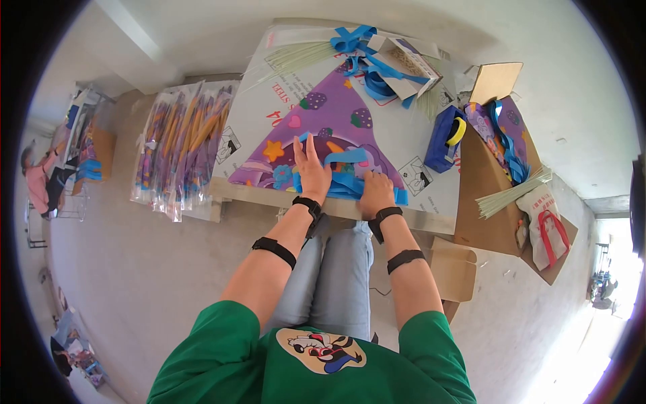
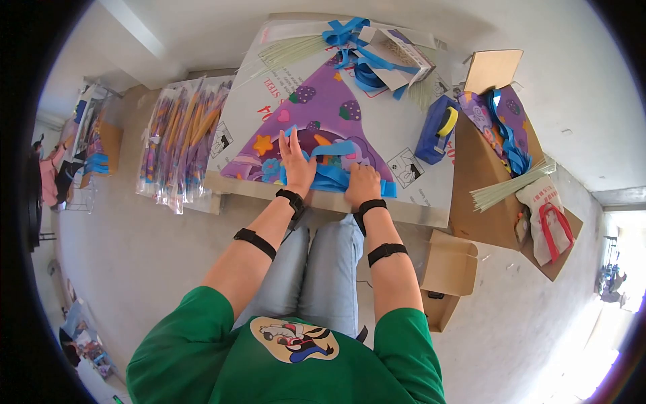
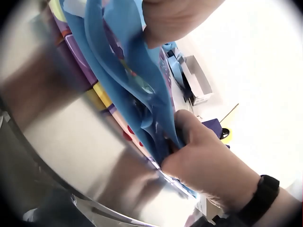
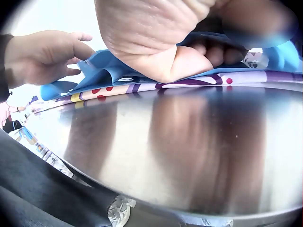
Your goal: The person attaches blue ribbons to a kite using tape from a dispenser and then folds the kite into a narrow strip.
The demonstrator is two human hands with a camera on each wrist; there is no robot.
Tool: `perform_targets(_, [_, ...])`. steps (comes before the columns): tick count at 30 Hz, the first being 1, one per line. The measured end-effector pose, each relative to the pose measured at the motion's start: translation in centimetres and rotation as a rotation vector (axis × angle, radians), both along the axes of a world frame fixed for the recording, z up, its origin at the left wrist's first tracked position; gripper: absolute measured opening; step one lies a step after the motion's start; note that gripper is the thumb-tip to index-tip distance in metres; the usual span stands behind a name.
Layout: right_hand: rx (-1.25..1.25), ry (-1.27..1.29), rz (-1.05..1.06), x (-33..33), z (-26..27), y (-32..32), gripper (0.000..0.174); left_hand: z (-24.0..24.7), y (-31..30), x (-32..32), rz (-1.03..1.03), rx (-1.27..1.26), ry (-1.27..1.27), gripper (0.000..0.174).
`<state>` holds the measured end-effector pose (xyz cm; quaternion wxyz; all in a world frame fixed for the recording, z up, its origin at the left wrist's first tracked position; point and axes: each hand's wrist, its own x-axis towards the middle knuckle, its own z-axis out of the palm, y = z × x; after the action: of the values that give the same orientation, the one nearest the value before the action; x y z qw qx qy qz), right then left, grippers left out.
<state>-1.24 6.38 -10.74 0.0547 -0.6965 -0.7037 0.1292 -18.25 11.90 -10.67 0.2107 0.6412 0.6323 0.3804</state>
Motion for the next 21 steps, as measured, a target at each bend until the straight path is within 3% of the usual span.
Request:
perform_targets(10, [0.013, 0.032, 0.000, -0.1, 0.4, 0.0, 0.035, -1.4, 0.3, 0.2, 0.225, -0.032, -0.386, 0.096])
perform_targets(13, [0.008, -0.027, 0.008, -0.2, 0.6, -0.1, 0.027, -2.9, 0.7, -0.1, 0.319, -0.142, -0.436, 0.083])
perform_targets(15, [0.028, -0.025, 0.013, -0.1, 0.5, -0.1, 0.026, -3.5, 0.9, -0.7, 0.299, -0.160, -0.119, 0.054])
perform_targets(16, [0.027, -0.025, 0.012, -0.1, 0.4, -0.1, 0.026, -3.8, 1.0, -1.0, 0.298, -0.160, -0.119, 0.054])
perform_targets(18, [0.033, -0.020, 0.013, -0.1, 0.4, -0.1, 0.026, -3.8, 1.2, -1.5, 0.171, -0.068, -0.015, 0.032])
perform_targets(21, [0.010, -0.020, 0.014, 0.0, 0.5, 0.0, 0.026, -3.3, 1.0, -1.8, 0.038, 0.008, -0.036, 0.027])
